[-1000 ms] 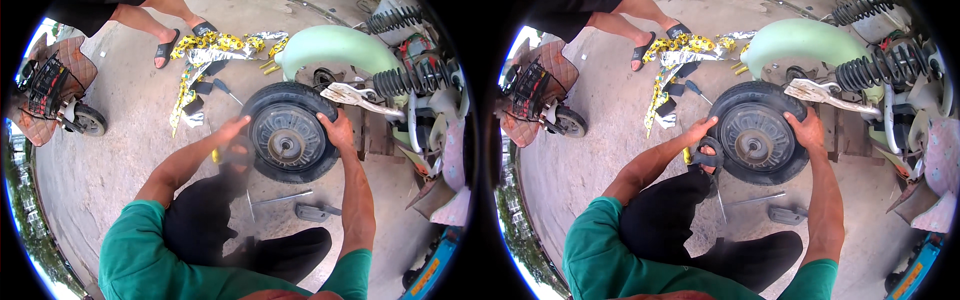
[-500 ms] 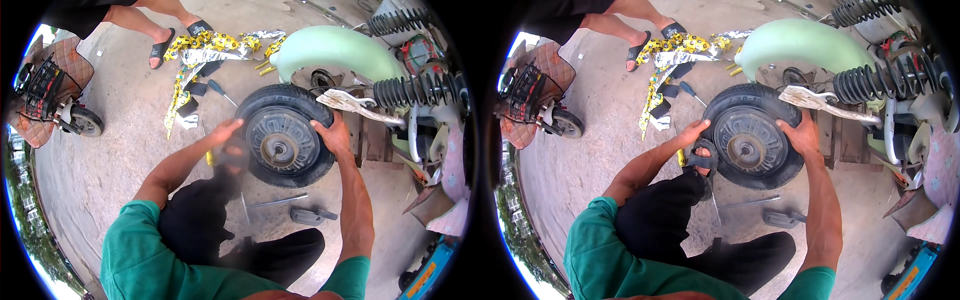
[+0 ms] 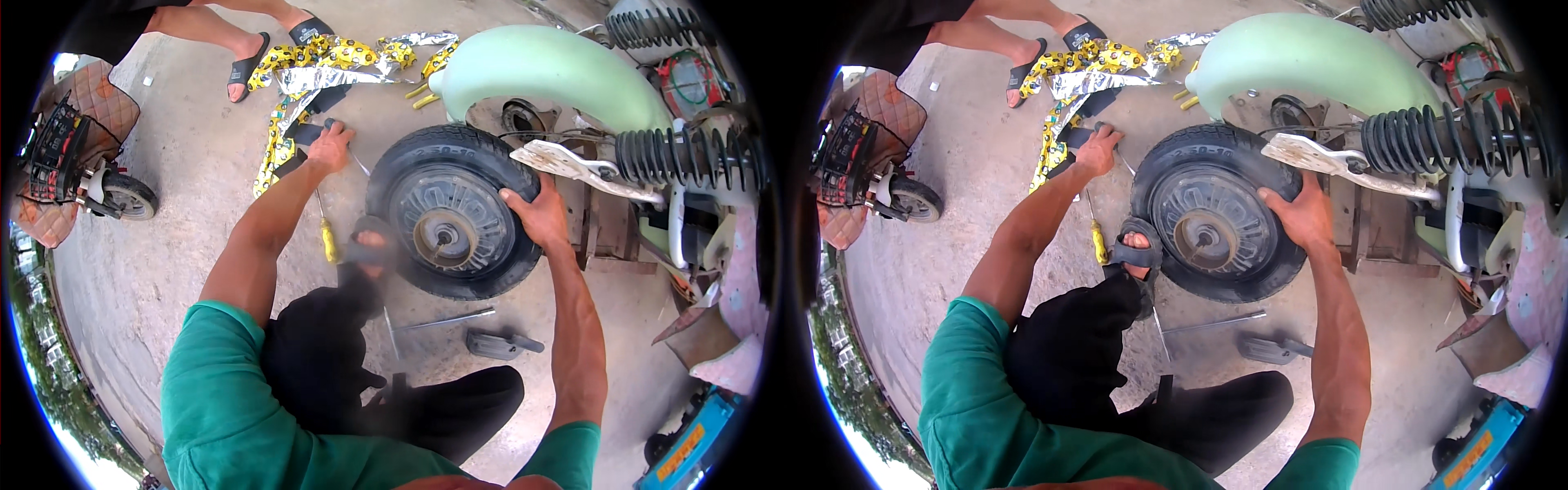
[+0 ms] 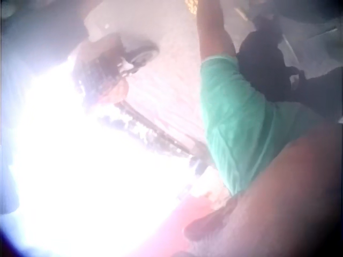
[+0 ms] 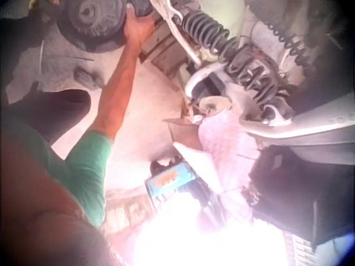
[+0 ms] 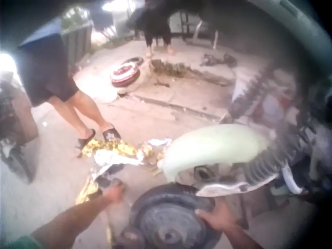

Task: The person repairs a bicycle wheel by prying the tire from the rim with a flat-head screwdriver, pulling the tire out by hand, and then working the tire back onto the rim around the wheel hub.

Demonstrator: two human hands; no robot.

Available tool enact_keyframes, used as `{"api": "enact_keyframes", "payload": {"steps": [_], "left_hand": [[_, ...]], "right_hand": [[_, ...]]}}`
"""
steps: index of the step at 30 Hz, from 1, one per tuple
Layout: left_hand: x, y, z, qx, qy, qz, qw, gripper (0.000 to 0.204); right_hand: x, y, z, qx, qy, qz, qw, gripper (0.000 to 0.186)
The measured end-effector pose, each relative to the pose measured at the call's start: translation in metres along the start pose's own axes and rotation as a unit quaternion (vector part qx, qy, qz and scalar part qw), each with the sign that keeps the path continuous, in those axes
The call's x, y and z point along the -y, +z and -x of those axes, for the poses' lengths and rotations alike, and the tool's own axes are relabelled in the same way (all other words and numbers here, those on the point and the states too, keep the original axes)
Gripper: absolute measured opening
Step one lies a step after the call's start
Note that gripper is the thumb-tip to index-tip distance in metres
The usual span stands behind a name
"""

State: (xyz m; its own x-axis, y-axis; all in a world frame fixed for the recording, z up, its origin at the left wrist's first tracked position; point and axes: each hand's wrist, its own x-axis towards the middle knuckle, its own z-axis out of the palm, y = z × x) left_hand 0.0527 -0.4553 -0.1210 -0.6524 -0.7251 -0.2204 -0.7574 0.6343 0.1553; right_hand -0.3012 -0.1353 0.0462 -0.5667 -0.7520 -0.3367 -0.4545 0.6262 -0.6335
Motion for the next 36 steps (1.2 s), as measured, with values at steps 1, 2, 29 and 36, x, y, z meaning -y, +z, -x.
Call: {"api": "enact_keyframes", "payload": {"steps": [1,2,29,36], "left_hand": [[0.001,0.002,-0.004,0.003,0.005,0.005,1.0,0.044],[0.008,-0.001,-0.004,0.019,-0.012,-0.031,0.999,0.039],[-0.182,-0.157,0.081,0.219,0.346,0.219,0.886,0.031],[-0.233,-0.144,0.059,0.271,0.355,0.132,0.885,0.033]], "right_hand": [[-0.002,-0.002,-0.001,0.003,-0.004,-0.004,1.0,0.093],[-0.003,0.002,-0.004,0.002,-0.006,0.0,1.0,0.093],[0.0,0.012,-0.009,0.003,0.019,0.0,1.0,0.088],[-0.004,0.009,-0.007,-0.002,0.009,-0.003,1.0,0.087]]}}
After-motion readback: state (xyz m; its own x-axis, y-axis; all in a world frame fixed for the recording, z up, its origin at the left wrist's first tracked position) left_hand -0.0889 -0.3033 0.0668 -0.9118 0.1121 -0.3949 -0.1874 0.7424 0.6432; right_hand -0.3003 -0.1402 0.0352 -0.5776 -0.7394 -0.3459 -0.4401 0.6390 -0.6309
